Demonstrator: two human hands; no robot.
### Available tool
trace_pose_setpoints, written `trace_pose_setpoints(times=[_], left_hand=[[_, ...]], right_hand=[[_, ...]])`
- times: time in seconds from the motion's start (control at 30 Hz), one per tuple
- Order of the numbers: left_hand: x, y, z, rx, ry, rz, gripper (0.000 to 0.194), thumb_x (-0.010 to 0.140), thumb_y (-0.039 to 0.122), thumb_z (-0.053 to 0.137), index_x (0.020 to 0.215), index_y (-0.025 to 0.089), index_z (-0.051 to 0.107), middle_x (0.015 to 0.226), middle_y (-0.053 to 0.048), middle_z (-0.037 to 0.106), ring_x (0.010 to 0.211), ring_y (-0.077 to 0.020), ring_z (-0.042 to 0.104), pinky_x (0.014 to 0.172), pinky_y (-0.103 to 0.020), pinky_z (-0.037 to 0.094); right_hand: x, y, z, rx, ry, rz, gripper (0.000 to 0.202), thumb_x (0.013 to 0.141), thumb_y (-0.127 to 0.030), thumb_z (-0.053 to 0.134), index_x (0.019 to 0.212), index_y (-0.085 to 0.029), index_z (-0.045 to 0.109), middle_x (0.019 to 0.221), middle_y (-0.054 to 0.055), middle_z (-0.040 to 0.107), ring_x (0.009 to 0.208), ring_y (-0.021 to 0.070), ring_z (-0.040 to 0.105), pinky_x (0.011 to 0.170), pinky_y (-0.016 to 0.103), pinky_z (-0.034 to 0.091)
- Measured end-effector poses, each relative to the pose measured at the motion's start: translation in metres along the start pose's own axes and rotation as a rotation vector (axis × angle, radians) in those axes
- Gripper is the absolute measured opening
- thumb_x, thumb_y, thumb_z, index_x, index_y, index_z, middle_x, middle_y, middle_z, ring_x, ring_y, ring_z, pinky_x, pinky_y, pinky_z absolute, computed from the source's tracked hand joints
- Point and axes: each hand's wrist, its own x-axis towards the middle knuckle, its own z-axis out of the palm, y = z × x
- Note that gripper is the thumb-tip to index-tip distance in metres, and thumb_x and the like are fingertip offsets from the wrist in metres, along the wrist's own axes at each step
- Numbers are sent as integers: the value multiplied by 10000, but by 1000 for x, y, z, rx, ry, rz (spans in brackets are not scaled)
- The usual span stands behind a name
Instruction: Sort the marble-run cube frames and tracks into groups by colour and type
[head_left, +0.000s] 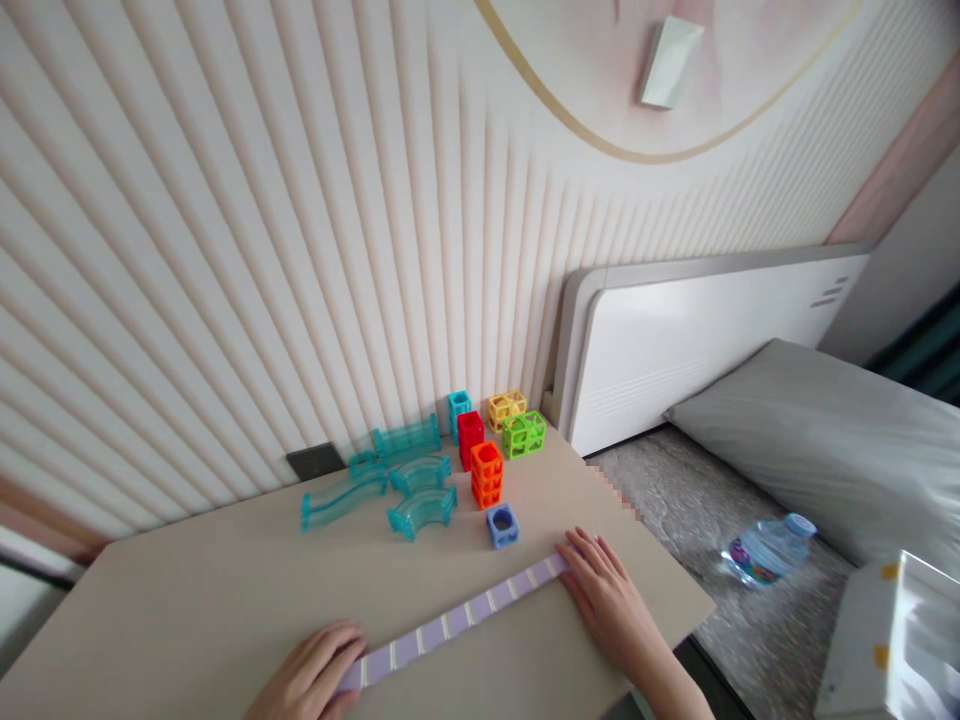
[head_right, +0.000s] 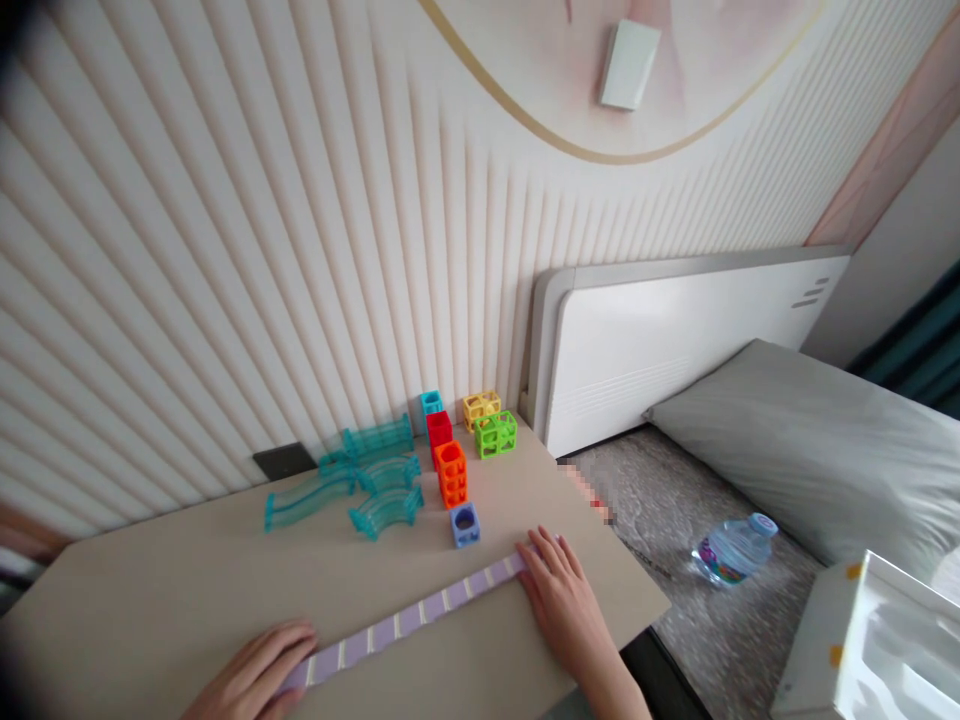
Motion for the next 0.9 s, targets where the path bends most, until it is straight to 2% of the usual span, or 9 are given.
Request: trace_pose_setpoints(times=[0.1, 0.2, 0.33, 0.43, 0.5, 0.6, 0.73, 0.8, 0.9], left_hand=[[-9, -3, 3, 25, 7, -42, 480, 861, 467, 692, 1326, 371, 623, 1180, -3, 767, 993, -213, 761, 887, -218, 610], [-15, -4, 6, 16, -8, -86, 394, 867, 441, 699, 1250, 355, 664, 1199, -7, 755, 1035, -219, 747, 911, -248, 613], [-16, 0, 5, -19, -64, -110, 415, 879, 392, 693, 1288, 348, 638, 1241, -21, 732, 1088, -239, 723, 939, -306, 617], [-17, 6, 3, -61, -40, -159, 427, 900, 374, 667, 1323, 346, 612, 1241, -44, 724, 1106, -254, 711, 956, -349, 613], [-16, 11, 1, -102, -14, -201, 352, 916, 364, 645, 1268, 335, 641, 1226, -60, 721, 1112, -262, 706, 959, -375, 611], [-14, 16, -3, -162, -14, -252, 244, 934, 328, 615, 1169, 314, 677, 1213, -70, 713, 1124, -263, 695, 963, -405, 606], [-15, 19, -5, -177, -22, -265, 252, 940, 318, 605, 1181, 302, 675, 1225, -69, 707, 1136, -260, 685, 977, -415, 593], [-16, 16, -5, -154, -26, -248, 322, 936, 343, 615, 1253, 296, 644, 1249, -76, 700, 1147, -266, 678, 987, -421, 584], [-11, 1, -7, -116, -27, -198, 432, 945, 394, 600, 1360, 273, 575, 1284, -96, 683, 1166, -273, 661, 1007, -429, 565]], right_hand=[[-2, 5, 0, -11, -23, -25, 396, 1010, -308, 507, 1394, -271, 599, 1417, 107, 625, 1366, 286, 539, 1155, 511, 423], [0, -3, -6, -41, -21, -41, 447, 987, -276, 517, 1432, -266, 563, 1483, 115, 562, 1407, 301, 488, 1175, 552, 383], [17, -55, -18, 24, 19, -72, 459, 986, -241, 534, 1444, -273, 542, 1490, 100, 556, 1426, 309, 461, 1163, 560, 404], [35, -106, -19, 163, -35, -192, 405, 981, -200, 545, 1375, -280, 600, 1439, 88, 607, 1383, 278, 518, 1166, 507, 423], [44, -127, -13, 216, -62, -239, 375, 977, -195, 556, 1339, -268, 626, 1385, 94, 647, 1343, 274, 559, 1146, 494, 450], [51, -137, 0, 245, -70, -261, 344, 990, -195, 537, 1311, -249, 645, 1306, 106, 691, 1283, 271, 605, 1092, 478, 502], [52, -141, 6, 231, -48, -287, 315, 1006, -172, 496, 1272, -228, 656, 1254, 111, 707, 1238, 275, 624, 1042, 479, 530], [55, -156, 1, 227, -51, -319, 314, 991, -154, 516, 1269, -219, 646, 1258, 115, 698, 1243, 284, 610, 1044, 493, 518], [68, -195, -3, 262, -90, -402, 312, 965, -146, 563, 1255, -229, 641, 1244, 99, 698, 1223, 276, 606, 1056, 476, 493]])
